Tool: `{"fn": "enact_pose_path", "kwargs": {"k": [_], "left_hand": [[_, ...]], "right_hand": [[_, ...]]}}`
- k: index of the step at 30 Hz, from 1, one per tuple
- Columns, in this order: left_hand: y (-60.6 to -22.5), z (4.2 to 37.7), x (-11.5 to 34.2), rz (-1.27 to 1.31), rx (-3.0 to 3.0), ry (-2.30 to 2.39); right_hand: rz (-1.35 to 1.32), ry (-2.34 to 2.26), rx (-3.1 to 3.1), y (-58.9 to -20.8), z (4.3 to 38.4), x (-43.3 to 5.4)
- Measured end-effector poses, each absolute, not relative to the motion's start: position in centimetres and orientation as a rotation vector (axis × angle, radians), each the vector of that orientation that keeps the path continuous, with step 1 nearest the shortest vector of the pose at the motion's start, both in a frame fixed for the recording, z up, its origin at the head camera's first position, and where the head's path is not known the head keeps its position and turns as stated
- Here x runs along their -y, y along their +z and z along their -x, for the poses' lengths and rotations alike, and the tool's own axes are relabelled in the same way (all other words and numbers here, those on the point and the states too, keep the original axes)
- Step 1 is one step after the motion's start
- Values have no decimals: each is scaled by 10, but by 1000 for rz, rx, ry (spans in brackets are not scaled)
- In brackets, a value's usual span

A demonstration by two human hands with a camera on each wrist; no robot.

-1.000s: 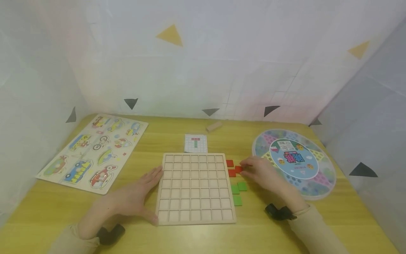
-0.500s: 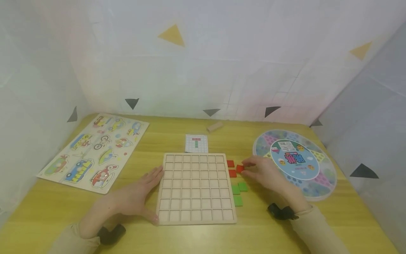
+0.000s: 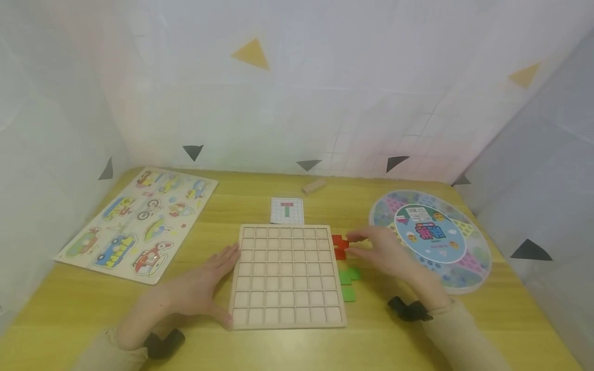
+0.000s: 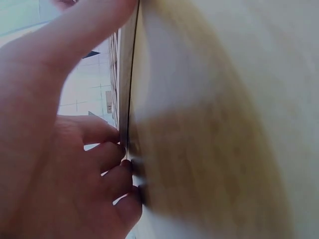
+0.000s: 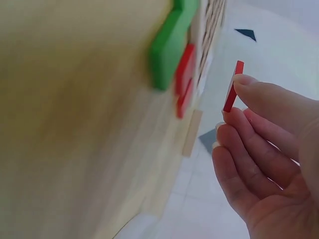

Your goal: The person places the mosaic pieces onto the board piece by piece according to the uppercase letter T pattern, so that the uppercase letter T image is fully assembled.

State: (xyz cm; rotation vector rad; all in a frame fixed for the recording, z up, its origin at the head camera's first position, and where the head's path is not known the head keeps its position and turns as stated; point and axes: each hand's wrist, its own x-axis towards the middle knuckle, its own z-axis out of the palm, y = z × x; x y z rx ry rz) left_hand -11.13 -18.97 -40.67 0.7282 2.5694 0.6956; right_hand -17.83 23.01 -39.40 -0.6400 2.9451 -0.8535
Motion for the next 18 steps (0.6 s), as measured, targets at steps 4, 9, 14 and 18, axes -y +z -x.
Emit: {"fn": "enact_pose_path", "kwargs": {"k": [4,9,14,18], "left_hand": [[-406,111,189,-722,-2568,697],[-405,111,189,-725,-2567,700],[-406,111,189,-728,-2569,705],[-407,111,188,-730,-2571,704]], "right_hand": [[722,-891,-2932,-390,181,-214],[826,-868,-2945,-389,187,-193],[851,-847,-2923,-389,191,-173],[911,-873,-2884,-386,193,-158]]}}
